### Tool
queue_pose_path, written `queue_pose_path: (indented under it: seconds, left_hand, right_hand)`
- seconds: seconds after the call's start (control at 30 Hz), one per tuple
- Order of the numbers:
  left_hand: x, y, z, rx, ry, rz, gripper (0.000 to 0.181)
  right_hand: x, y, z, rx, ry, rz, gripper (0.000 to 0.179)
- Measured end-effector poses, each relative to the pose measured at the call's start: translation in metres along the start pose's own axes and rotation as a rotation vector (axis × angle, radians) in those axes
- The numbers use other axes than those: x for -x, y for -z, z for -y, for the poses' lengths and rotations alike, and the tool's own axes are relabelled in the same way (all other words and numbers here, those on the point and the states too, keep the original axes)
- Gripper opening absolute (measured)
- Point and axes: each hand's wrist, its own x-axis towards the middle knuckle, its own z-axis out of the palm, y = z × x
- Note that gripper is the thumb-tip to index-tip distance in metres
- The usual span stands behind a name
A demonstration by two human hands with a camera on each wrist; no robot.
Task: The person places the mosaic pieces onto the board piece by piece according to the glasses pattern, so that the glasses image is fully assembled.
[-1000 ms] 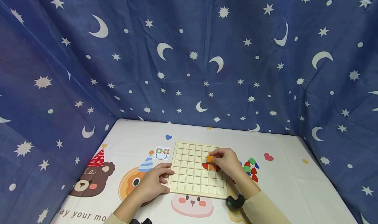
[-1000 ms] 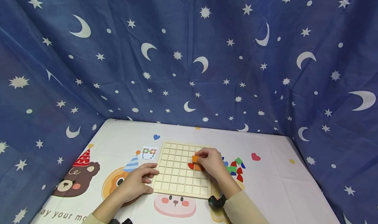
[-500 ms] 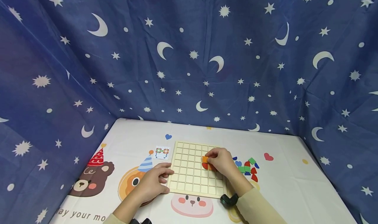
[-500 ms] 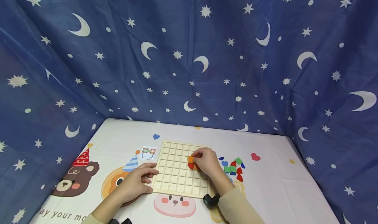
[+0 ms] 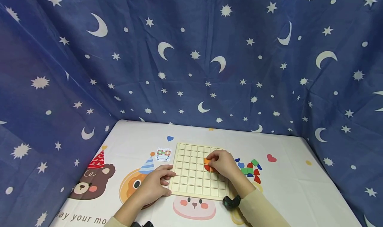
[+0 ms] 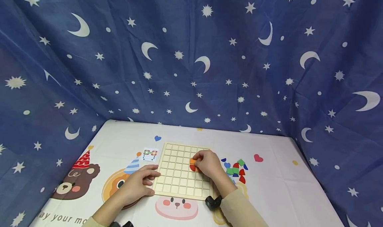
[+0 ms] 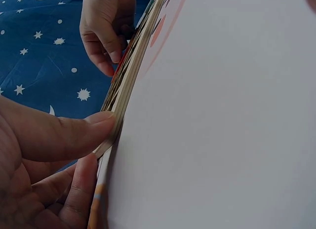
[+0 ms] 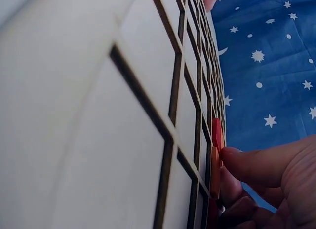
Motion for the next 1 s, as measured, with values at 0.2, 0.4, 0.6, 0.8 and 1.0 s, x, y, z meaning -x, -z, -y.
queue_pose_path:
  seconds: [0.2, 0.4, 0.6, 0.8, 1.0]
  left_hand:
    - [0.000, 0.001, 0.000, 0.004, 0.001, -0.003, 0.061]
    - [0.001, 0.001, -0.001, 0.008, 0.003, -0.003, 0.061]
    - [0.001, 0.000, 0.000, 0.008, 0.004, -0.007, 0.060]
    - [0.001, 0.000, 0.000, 0.005, 0.005, -0.005, 0.061]
    - [0.001, 0.000, 0.000, 0.003, 0.003, -0.003, 0.061]
  right_hand:
    - [0.000, -0.001, 0.003, 0.022, -0.009, 0.006, 0.015]
    - [0.001, 0.000, 0.002, 0.022, 0.003, 0.010, 0.016]
    - [0.005, 0.007, 0.000, -0.062, -0.001, -0.018, 0.015]
    - [0.011, 0.024, -0.004, -0.088, -0.027, -0.051, 0.016]
    - [0.018, 0.044, -0.023, -0.048, -0.024, -0.067, 0.016]
